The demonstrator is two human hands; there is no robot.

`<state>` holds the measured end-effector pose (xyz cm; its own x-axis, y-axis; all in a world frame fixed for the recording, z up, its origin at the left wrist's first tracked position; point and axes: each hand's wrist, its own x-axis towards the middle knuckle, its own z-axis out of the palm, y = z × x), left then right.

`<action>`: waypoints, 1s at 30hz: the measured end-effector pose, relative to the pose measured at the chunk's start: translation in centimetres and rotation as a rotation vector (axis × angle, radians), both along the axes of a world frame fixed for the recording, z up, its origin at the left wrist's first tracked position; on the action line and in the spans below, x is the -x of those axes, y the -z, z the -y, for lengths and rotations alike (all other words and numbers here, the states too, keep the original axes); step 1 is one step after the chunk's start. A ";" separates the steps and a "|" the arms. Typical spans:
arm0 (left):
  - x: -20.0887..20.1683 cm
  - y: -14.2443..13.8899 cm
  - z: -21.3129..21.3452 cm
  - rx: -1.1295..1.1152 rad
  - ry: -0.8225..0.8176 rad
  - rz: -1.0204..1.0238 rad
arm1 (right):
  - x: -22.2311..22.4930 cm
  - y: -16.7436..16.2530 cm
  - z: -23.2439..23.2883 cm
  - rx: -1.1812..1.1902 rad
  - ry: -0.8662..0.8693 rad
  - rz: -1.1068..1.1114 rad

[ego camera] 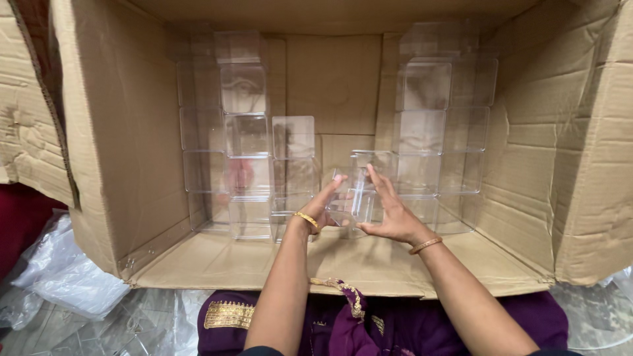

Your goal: The person sits on the floor with a large cardboard box and removes clear plastic boxes from poly bags one at a time, placing the unpacked boxes into rows inside the carton. They set empty bags aside and continue unwrapping and arranging the containers.

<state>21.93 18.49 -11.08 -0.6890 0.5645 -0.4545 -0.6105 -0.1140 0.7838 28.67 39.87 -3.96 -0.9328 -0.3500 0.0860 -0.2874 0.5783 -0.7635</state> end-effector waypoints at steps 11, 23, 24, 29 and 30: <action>-0.5 0.7 -0.4 0.001 0.033 0.055 | -0.1 2.0 0.3 0.080 0.000 -0.036; -0.8 1.5 -1.6 0.206 -0.127 -0.850 | 0.4 3.9 -2.2 0.690 -0.112 0.934; -0.7 1.9 -1.7 0.249 -0.136 -0.818 | 0.4 3.9 -2.2 0.716 -0.121 0.954; 1.0 4.0 -2.2 0.094 -0.602 -0.722 | 0.7 3.6 -1.4 0.791 -0.068 0.589; 1.3 4.3 -2.0 0.051 -0.669 -0.640 | 0.7 3.6 -1.0 0.800 -0.073 0.466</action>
